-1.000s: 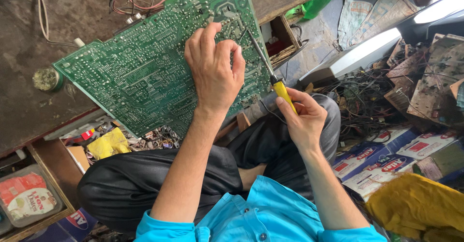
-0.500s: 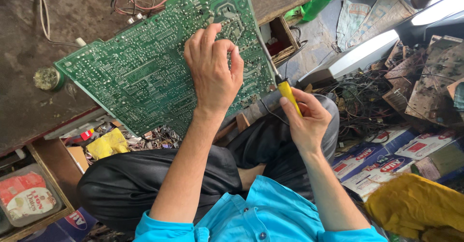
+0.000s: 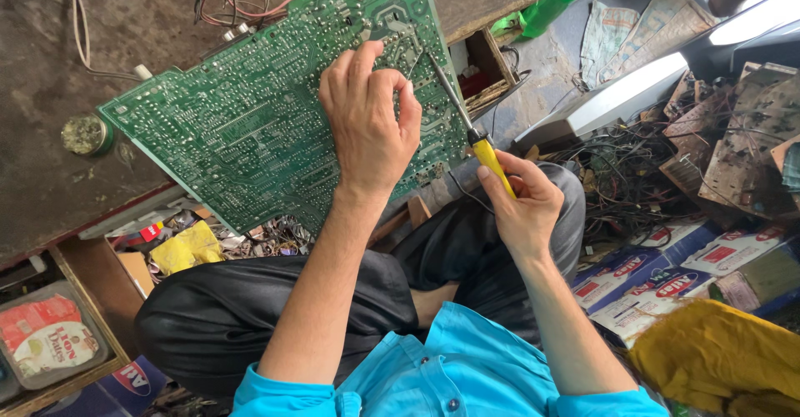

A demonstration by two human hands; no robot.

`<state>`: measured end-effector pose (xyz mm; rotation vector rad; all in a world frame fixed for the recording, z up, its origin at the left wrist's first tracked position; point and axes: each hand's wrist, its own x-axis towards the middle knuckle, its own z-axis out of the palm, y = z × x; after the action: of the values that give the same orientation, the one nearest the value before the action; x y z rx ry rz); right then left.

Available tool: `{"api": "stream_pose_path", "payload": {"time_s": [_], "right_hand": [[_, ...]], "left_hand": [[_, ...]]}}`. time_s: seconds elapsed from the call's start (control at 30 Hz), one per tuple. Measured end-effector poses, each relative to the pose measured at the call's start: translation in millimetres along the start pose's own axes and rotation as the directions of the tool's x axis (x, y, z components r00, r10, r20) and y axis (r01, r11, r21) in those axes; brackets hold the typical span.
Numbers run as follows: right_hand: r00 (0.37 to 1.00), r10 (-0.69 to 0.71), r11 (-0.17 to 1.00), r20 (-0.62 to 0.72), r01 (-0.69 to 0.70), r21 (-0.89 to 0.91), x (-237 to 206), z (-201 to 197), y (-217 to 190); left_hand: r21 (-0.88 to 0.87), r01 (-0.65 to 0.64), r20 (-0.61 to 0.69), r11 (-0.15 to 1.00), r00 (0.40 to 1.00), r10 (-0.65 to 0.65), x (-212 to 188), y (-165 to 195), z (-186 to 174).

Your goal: The person uses a soldering iron and solder wire to attach components to a green circuit board. They repeatedly heat solder points and feed solder to create joints while holding the board steady with the other hand.

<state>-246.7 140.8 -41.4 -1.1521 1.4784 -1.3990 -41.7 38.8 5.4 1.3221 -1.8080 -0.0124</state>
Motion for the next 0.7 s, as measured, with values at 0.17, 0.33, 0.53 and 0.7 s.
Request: {"api": "stream_pose_path", "payload": {"time_s": [0.17, 0.33, 0.53, 0.7], "right_hand": [[0.999, 0.032, 0.999, -0.005, -0.032, -0.03, 3, -1, 0], [1.0, 0.004, 1.0, 0.004, -0.004, -0.007, 3, -4, -6], [0.977, -0.21, 0.965, -0.036, 0.201, -0.166, 44, -35, -35], [0.962, -0.262, 0.817, 0.08, 0.265, -0.513, 106, -65, -69]], "left_hand": [[0.001, 0.002, 0.004, 1.0, 1.0, -0.002, 0, 1, 0], [-0.01, -0.014, -0.01, 1.0, 1.0, 0.014, 2, 0, -2], [-0.011, -0.015, -0.042, 1.0, 0.999, 0.015, 9, 0, -3], [-0.013, -0.016, -0.042, 1.0, 0.999, 0.015, 17, -2, -7]]}}
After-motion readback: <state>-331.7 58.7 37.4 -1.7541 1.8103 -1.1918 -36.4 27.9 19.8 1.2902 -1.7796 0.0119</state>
